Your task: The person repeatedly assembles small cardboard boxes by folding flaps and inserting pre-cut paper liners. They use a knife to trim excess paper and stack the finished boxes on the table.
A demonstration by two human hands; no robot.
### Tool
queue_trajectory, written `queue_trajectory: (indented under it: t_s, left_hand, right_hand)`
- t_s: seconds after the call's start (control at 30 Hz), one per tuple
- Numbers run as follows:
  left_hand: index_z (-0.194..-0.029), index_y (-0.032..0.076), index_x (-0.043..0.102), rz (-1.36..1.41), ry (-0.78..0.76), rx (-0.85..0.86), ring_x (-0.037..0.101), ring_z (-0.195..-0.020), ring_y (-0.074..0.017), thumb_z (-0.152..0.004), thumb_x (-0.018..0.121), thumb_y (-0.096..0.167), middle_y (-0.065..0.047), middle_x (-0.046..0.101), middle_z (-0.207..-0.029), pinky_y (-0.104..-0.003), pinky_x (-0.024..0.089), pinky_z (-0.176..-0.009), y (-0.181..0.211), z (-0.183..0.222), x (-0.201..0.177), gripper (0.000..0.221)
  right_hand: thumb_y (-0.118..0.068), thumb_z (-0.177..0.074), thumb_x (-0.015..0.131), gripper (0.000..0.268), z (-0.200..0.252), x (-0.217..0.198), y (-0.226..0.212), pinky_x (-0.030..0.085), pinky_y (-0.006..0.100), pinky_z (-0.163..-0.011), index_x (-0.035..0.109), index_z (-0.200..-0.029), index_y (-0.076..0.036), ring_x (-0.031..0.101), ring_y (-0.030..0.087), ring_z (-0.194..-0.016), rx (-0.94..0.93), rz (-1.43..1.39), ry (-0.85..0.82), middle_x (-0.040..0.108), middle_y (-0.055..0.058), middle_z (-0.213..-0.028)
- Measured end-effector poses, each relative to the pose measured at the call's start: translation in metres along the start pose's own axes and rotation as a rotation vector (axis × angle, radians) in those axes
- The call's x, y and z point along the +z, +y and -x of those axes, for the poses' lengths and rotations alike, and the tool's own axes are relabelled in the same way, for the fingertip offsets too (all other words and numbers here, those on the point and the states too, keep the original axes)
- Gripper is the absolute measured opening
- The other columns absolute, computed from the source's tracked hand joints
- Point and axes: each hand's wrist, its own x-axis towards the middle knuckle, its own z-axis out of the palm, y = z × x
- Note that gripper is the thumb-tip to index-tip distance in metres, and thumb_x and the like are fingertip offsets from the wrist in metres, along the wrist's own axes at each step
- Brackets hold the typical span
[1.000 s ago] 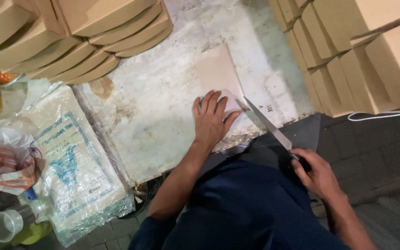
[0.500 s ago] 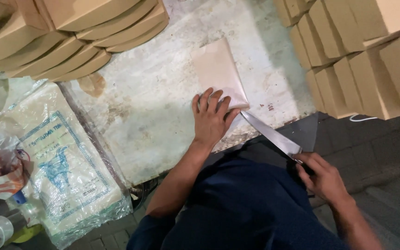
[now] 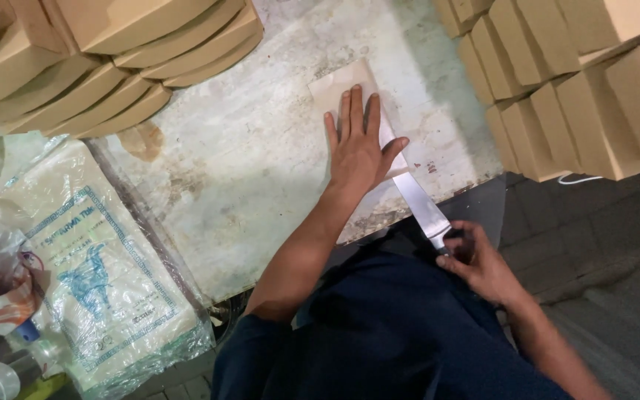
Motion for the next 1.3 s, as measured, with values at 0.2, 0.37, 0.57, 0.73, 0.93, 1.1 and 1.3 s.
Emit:
queue_trajectory:
  t_s: [0.2, 0.37, 0.57, 0.73, 0.93, 1.1, 1.3]
  left_hand:
    - [-0.159, 0.006, 0.005, -0.200, -0.263, 0.015, -0.011, -0.153, -0.0332, -0.099, 0.028, 0.069, -0.021, -0.005, -0.165, -0.061, -0.016, -0.117, 0.011, -0.004, -0.008, 0.090]
    - [-0.160, 0.007, 0.005, -0.251, -0.266, 0.065, -0.010, -0.153, -0.0324, -0.096, 0.025, 0.074, -0.017, -0.005, -0.166, -0.061, -0.015, -0.117, 0.013, -0.003, -0.011, 0.094]
    - [-0.159, 0.006, 0.008, -0.311, -0.235, 0.113, -0.006, -0.153, -0.0344, -0.091, 0.026, 0.079, -0.015, 0.000, -0.166, -0.062, -0.010, -0.118, 0.010, -0.001, -0.007, 0.101]
    - [-0.159, 0.005, 0.012, -0.362, -0.202, 0.138, -0.001, -0.153, -0.0346, -0.088, 0.025, 0.083, -0.015, 0.005, -0.166, -0.063, -0.007, -0.118, 0.015, 0.003, -0.004, 0.106]
    - [-0.158, 0.008, 0.015, -0.357, -0.203, 0.183, 0.002, -0.153, -0.0331, -0.086, 0.025, 0.085, -0.013, 0.008, -0.166, -0.063, -0.003, -0.119, 0.024, 0.019, 0.010, 0.107]
    - [-0.158, 0.005, 0.016, -0.247, -0.098, 0.187, 0.006, -0.153, -0.0358, -0.080, 0.033, 0.085, -0.015, 0.010, -0.165, -0.064, 0.003, -0.120, 0.050, 0.070, 0.040, 0.112]
    - [-0.157, 0.007, 0.021, -0.387, 0.017, 0.118, 0.007, -0.153, -0.0307, -0.085, 0.031, 0.084, -0.014, 0.015, -0.165, -0.059, -0.001, -0.120, 0.033, 0.043, 0.043, 0.107]
  right_hand:
    - [-0.020, -0.095, 0.063, 0.019, -0.046, 0.007, 0.030, 0.039, 0.024, -0.056, 0.067, -0.088, -0.003, 0.054, 0.010, -0.059, -0.142, -0.439, -0.330, 0.062, 0.003, -0.072]
    - [-0.018, -0.096, 0.063, 0.026, -0.060, 0.032, 0.006, 0.043, 0.028, -0.050, 0.056, -0.076, -0.004, 0.064, 0.020, -0.050, -0.207, -0.511, -0.294, 0.063, 0.012, -0.065]
    - [-0.010, -0.095, 0.063, 0.020, -0.044, 0.016, 0.032, 0.045, 0.031, -0.050, 0.059, -0.078, 0.000, 0.061, 0.021, -0.041, -0.173, -0.556, -0.258, 0.061, 0.013, -0.062]
    - [-0.015, -0.096, 0.062, 0.027, -0.057, 0.025, 0.030, 0.045, 0.032, -0.052, 0.061, -0.076, 0.002, 0.063, 0.021, -0.039, -0.215, -0.490, -0.268, 0.063, 0.013, -0.056]
    - [-0.018, -0.097, 0.060, 0.030, -0.026, 0.000, 0.013, 0.040, 0.031, -0.053, 0.062, -0.073, 0.001, 0.058, 0.019, -0.040, -0.199, -0.442, -0.272, 0.059, 0.011, -0.049]
    - [-0.011, -0.090, 0.067, 0.024, 0.013, -0.023, 0.060, 0.043, 0.034, -0.052, 0.064, -0.070, 0.002, 0.061, 0.023, -0.040, -0.053, -0.386, -0.257, 0.065, 0.016, -0.053]
    - [-0.010, -0.092, 0.064, 0.023, 0.005, -0.018, 0.056, 0.044, 0.032, -0.053, 0.064, -0.073, 0.003, 0.062, 0.023, -0.040, -0.060, -0.430, -0.261, 0.066, 0.016, -0.056]
